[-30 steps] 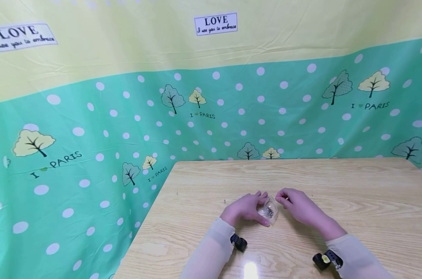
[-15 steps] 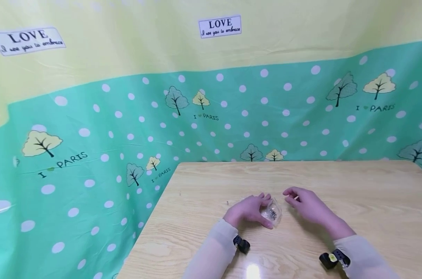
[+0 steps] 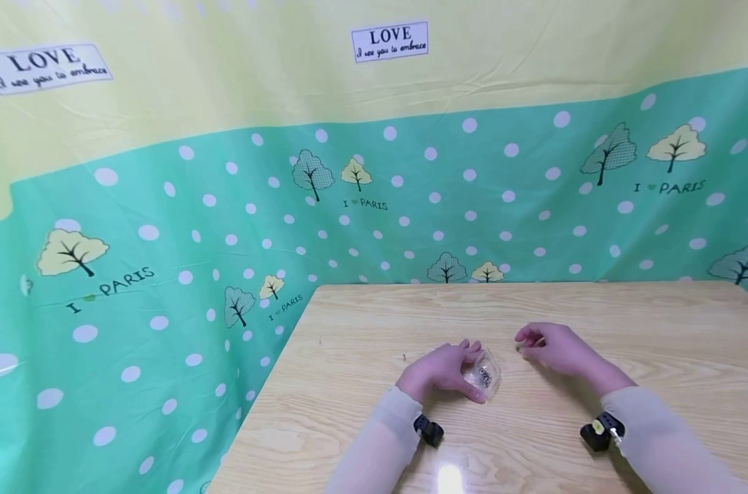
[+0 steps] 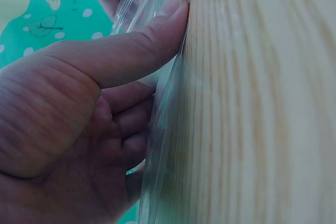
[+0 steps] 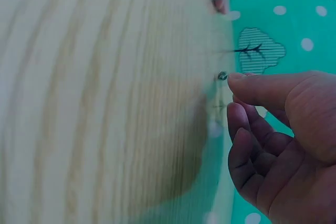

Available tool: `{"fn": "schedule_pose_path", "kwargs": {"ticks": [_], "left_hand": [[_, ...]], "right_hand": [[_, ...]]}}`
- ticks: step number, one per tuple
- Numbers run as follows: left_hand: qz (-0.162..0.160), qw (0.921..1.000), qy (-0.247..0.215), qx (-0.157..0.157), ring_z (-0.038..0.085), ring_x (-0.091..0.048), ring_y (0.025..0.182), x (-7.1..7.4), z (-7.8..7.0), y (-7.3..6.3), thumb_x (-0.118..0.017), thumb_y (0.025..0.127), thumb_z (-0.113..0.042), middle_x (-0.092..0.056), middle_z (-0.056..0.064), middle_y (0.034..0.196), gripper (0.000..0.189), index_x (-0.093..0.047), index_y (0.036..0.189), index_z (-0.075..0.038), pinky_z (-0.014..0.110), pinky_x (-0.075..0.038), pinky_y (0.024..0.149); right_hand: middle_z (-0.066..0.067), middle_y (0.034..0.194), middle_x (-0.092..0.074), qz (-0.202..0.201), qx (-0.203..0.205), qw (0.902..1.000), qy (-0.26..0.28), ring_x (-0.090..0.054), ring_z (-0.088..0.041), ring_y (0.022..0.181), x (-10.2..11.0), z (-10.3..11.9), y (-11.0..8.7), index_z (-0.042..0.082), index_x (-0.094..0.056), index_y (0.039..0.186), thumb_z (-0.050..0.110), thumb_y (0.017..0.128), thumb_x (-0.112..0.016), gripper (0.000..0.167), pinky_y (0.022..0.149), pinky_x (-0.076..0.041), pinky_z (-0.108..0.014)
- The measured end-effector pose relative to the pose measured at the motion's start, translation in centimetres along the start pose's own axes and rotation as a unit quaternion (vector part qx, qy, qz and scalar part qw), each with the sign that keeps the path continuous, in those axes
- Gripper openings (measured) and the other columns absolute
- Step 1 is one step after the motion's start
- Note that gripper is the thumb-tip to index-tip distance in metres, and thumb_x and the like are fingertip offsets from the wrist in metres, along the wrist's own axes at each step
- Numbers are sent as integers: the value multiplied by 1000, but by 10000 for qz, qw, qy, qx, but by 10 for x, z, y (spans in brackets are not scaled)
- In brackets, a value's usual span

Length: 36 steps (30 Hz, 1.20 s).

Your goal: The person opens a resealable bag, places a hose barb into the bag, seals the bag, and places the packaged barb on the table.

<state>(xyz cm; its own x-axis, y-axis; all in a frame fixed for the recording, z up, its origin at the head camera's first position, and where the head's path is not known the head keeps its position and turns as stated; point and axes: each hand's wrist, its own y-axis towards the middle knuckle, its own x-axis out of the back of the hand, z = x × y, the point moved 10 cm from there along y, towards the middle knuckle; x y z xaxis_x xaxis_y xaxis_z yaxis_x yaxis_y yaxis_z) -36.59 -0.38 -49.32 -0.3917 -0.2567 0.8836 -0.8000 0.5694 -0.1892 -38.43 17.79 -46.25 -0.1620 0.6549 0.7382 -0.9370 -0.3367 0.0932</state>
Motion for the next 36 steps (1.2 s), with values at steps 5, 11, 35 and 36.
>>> {"fn": "schedule_pose_path", "kwargs": {"ticks": [5,11,35,36], "left_hand": [[-8,10000,-84,-22,16,-25,161,0,-1,0,-95,79,-42,-31,-11,172,100,-45,163,-22,38,-23,130],[20,9999,-96,46,21,-27,160,1,3,-1,-94,80,-44,-30,-10,173,100,-44,164,-24,39,-24,130],[113,9996,-255,-72,24,-24,161,0,2,3,-94,82,-41,-29,-6,174,97,-46,163,-19,41,-22,131],[113,9996,-266,-76,25,-24,161,0,2,3,-94,82,-41,-29,-6,174,97,-46,163,-19,41,-22,131]], "right_hand": [[-2,98,-69,219,82,9997,-95,-63,-19,91,-5,-7,5,2,-74,115,7,92,-80,24,82,-55,-36],[-1,99,-69,336,187,9992,-57,-62,-18,93,-6,-5,8,4,-75,119,11,93,-82,28,84,-53,-39],[-3,100,-67,375,-199,9988,255,-59,-19,94,-11,-17,4,5,-77,118,15,99,-77,21,85,-50,-38],[-3,100,-68,353,-195,9989,224,-59,-19,94,-11,-17,4,5,-77,117,15,99,-77,20,84,-50,-38]]}}
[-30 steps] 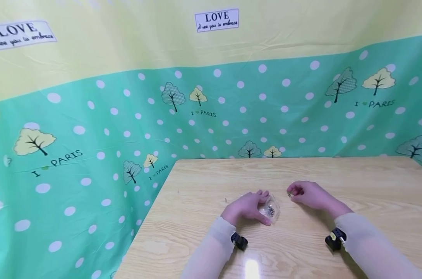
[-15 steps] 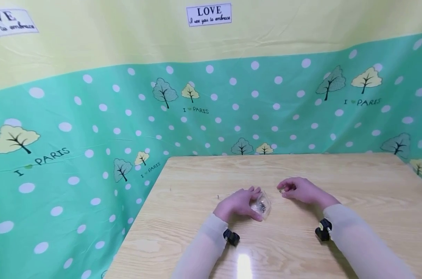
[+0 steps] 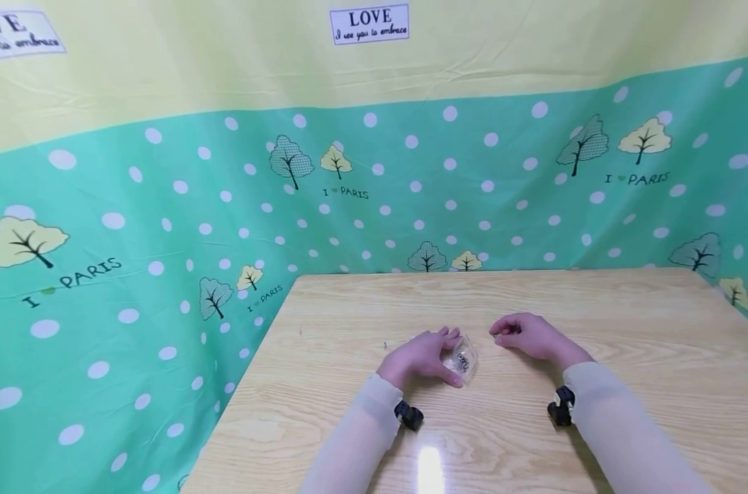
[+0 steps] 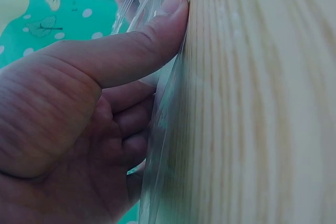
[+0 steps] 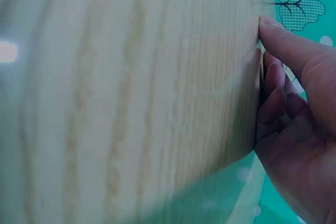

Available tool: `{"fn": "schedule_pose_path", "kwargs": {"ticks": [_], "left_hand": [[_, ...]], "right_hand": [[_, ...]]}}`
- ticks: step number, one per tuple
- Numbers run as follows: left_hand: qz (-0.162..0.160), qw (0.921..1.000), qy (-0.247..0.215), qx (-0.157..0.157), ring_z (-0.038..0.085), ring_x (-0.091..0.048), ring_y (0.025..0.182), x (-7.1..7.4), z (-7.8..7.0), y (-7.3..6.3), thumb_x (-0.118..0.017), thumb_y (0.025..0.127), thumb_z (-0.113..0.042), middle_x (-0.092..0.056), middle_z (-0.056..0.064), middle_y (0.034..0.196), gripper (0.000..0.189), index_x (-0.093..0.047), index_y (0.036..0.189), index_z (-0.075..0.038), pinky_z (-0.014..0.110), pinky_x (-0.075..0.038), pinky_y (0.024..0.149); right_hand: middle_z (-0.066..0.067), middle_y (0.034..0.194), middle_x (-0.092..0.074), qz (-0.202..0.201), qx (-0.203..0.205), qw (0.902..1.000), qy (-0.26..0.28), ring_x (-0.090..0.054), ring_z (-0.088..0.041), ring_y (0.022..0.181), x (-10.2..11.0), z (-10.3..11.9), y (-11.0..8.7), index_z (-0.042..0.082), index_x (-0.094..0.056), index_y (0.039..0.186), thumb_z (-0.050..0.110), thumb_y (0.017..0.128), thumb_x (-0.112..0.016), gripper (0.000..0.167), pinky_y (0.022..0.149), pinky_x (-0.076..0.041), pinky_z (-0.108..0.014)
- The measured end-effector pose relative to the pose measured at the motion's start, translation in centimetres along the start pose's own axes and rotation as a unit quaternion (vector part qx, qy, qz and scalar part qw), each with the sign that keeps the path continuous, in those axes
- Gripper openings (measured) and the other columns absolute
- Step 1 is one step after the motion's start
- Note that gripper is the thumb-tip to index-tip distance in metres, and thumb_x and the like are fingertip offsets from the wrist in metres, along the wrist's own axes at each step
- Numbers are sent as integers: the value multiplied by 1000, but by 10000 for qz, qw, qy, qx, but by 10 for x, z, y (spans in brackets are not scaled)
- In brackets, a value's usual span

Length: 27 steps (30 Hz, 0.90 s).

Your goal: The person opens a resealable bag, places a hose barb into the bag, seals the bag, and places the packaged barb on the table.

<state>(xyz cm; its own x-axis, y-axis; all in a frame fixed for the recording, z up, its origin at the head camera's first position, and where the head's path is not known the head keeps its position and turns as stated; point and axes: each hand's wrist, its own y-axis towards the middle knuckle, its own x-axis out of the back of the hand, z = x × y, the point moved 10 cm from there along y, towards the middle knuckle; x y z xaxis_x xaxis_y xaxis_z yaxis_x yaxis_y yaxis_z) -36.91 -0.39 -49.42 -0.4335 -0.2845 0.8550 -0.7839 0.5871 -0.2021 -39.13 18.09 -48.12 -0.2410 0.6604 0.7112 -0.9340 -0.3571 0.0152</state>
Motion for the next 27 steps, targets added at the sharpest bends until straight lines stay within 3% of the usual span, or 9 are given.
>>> {"fn": "schedule_pose_path", "kwargs": {"ticks": [7,17,27], "left_hand": [[11,9999,102,-10,29,-26,161,0,0,0,-94,82,-42,-29,-3,174,98,-45,164,-19,41,-23,131],[-6,10000,10,10,28,-26,161,1,2,-1,-95,81,-40,-29,-4,174,98,-45,164,-19,40,-23,131],[2,10000,-52,-24,24,-25,161,1,1,-2,-94,81,-40,-29,-5,174,98,-45,163,-18,40,-22,131]], "right_hand": [[-3,102,-70,-99,-248,9995,-173,-59,-19,93,0,-5,-1,8,-79,113,16,101,-75,15,85,-50,-39],[-2,102,-70,-131,-210,9993,-286,-62,-19,95,-1,-2,0,8,-78,112,17,103,-73,14,87,-52,-43],[-5,103,-69,-94,-75,9985,-540,-64,-26,101,-6,2,0,8,-72,107,12,106,-67,7,96,-53,-55]]}}
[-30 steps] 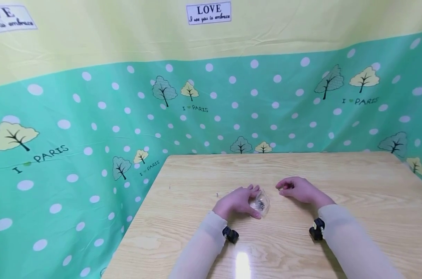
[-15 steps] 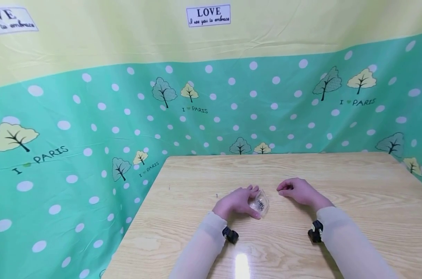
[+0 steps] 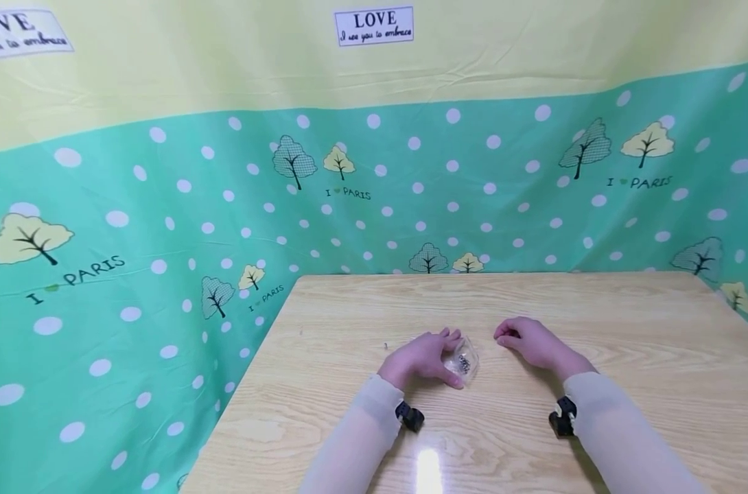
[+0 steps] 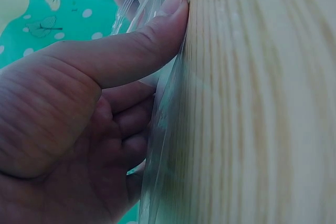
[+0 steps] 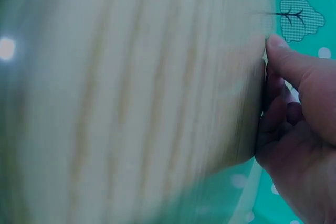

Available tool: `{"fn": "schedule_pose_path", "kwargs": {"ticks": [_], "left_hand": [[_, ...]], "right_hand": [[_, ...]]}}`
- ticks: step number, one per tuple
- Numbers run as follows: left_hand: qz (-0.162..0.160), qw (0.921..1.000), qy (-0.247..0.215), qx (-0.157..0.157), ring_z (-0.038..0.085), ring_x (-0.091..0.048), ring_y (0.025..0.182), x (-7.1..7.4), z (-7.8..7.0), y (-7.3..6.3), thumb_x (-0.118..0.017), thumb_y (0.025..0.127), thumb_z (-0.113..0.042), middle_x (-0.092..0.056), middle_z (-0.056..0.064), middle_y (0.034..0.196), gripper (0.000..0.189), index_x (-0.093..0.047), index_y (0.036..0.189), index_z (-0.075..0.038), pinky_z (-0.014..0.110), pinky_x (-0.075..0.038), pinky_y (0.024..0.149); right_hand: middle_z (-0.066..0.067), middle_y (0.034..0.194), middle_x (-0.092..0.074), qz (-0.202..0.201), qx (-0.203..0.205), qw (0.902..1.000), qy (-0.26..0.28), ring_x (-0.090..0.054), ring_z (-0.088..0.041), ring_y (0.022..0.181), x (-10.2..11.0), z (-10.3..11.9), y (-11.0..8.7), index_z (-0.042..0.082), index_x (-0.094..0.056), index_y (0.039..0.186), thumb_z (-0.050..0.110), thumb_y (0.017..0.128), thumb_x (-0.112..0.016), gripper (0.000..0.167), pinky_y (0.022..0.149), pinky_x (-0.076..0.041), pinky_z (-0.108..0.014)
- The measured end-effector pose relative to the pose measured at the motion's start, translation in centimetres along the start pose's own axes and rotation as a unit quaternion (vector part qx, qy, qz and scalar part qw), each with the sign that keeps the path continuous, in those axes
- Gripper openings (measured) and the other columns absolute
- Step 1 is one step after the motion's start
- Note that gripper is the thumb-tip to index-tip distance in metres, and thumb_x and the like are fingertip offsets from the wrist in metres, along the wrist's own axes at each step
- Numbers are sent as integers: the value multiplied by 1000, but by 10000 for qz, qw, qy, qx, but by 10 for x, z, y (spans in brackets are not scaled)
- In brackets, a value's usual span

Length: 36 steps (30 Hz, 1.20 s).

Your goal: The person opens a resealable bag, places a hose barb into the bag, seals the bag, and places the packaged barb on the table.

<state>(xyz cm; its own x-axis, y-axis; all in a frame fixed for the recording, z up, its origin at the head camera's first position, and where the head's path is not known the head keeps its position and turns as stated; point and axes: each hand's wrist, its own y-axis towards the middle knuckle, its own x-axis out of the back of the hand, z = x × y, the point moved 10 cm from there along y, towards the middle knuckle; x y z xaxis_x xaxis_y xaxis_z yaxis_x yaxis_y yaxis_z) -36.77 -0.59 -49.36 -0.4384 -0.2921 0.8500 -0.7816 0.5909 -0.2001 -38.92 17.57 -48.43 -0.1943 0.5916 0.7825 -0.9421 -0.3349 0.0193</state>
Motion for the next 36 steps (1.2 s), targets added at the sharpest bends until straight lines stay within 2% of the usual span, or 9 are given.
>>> {"fn": "schedule_pose_path", "kwargs": {"ticks": [14,19,24,36], "left_hand": [[2,10000,73,-44,22,-24,161,-1,-2,0,-94,81,-42,-29,-6,174,99,-45,163,-19,41,-21,131],[4,9999,143,-72,24,-26,161,-2,-3,1,-94,81,-43,-30,-4,174,99,-45,164,-19,40,-22,131],[20,9998,176,-54,23,-26,161,-3,-4,1,-94,81,-43,-30,-4,174,99,-45,164,-19,39,-22,131],[-10,9999,153,-30,22,-24,161,0,-1,2,-94,81,-42,-30,-5,174,98,-47,163,-18,40,-20,131]], "right_hand": [[-18,116,-73,-306,-607,9963,535,-63,-47,120,7,-3,-18,1,-75,115,17,105,-69,20,109,-45,-67],[-19,119,-73,-361,-719,9946,660,-62,-48,122,7,-6,-25,1,-76,118,19,104,-70,23,108,-44,-69],[-18,120,-74,-427,-648,9942,740,-63,-47,122,5,-9,-28,2,-77,119,21,105,-70,24,107,-46,-68],[-15,118,-75,-518,-490,9946,748,-66,-42,118,6,-1,-25,5,-79,116,25,103,-73,24,104,-49,-64]]}}
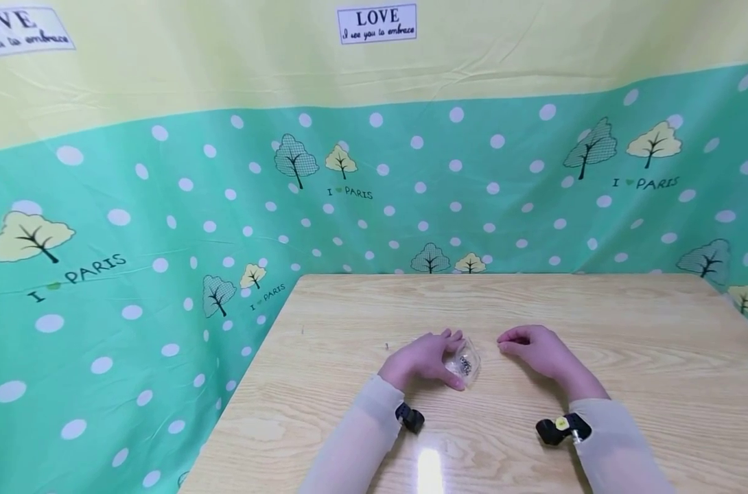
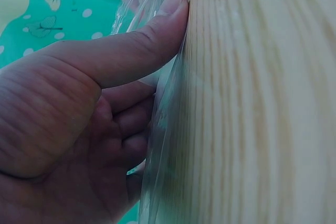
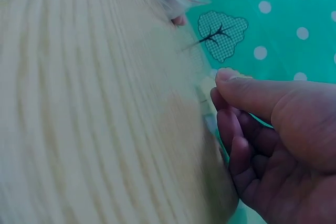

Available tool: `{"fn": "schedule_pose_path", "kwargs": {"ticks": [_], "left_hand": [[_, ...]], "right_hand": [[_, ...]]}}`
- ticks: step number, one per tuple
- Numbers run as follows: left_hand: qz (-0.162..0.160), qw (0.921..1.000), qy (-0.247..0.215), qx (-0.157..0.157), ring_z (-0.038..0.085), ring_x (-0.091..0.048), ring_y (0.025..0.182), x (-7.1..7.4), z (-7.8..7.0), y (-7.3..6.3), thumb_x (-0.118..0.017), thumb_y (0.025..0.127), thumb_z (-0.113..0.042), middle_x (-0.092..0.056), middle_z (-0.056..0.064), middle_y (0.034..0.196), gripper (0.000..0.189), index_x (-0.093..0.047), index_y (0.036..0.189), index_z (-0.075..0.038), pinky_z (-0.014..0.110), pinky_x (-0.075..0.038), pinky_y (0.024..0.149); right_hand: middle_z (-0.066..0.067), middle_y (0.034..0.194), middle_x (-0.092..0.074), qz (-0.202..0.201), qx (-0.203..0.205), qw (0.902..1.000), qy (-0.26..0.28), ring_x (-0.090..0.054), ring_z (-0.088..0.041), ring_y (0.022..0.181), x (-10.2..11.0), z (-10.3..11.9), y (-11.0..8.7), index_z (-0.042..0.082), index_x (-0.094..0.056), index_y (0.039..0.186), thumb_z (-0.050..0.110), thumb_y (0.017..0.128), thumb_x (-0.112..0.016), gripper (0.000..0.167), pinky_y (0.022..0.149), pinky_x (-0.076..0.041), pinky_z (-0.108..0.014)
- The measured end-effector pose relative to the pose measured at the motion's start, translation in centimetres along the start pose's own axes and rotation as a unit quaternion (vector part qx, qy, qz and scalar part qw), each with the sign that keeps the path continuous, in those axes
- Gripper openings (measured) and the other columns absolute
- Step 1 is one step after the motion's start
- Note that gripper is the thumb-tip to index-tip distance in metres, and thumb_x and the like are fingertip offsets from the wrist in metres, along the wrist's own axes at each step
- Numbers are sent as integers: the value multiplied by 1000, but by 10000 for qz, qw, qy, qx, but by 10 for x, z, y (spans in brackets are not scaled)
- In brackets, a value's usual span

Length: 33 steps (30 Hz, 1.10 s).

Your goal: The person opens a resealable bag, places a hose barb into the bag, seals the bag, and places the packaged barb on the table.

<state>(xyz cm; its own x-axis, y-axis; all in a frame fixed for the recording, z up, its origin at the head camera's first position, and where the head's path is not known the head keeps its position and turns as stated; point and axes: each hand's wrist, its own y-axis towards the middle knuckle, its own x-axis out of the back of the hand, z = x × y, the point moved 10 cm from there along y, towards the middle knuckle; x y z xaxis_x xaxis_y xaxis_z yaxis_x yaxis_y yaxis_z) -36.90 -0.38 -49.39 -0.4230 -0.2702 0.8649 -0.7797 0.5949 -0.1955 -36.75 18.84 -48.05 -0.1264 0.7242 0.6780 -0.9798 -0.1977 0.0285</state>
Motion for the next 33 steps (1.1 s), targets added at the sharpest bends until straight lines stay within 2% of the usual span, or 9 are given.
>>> {"fn": "schedule_pose_path", "kwargs": {"ticks": [2,5,9,15,25,33], "left_hand": [[-2,10000,38,-17,23,-24,161,0,0,0,-94,81,-42,-30,-5,174,98,-46,163,-18,41,-20,131],[11,10000,56,-33,24,-25,161,0,0,-1,-94,81,-43,-29,-4,174,98,-45,163,-18,42,-21,131],[-8,10000,74,-39,24,-25,161,2,-1,-2,-94,81,-43,-30,-3,174,98,-45,163,-18,42,-22,131],[-49,10000,-3,17,28,-28,160,3,0,-2,-94,81,-43,-30,-4,174,100,-44,165,-20,44,-25,130],[-24,10000,-63,50,24,-27,161,-3,0,-4,-95,79,-43,-31,-7,173,100,-45,164,-21,46,-24,130],[-62,9999,-111,27,26,-27,160,1,-1,-3,-95,79,-43,-30,-5,174,100,-45,164,-20,49,-24,130]], "right_hand": [[-15,119,-75,19,56,10000,25,-66,-39,117,-1,5,1,5,-78,118,24,103,-73,25,103,-51,-61],[-11,119,-75,103,149,9997,136,-68,-31,108,-4,15,2,7,-78,120,25,104,-72,25,94,-56,-50],[-6,117,-75,274,419,9983,314,-66,-21,102,-10,35,4,9,-78,121,25,104,-72,24,87,-56,-39],[0,111,-76,430,652,9965,306,-68,-19,105,-19,54,3,10,-80,116,18,101,-75,18,95,-57,-44],[2,104,-75,374,773,9961,209,-66,-17,95,-29,56,0,9,-81,112,12,99,-76,14,86,-57,-38],[2,102,-74,317,810,9960,194,-64,-18,92,-26,57,3,11,-80,111,12,99,-76,13,82,-55,-37]]}}
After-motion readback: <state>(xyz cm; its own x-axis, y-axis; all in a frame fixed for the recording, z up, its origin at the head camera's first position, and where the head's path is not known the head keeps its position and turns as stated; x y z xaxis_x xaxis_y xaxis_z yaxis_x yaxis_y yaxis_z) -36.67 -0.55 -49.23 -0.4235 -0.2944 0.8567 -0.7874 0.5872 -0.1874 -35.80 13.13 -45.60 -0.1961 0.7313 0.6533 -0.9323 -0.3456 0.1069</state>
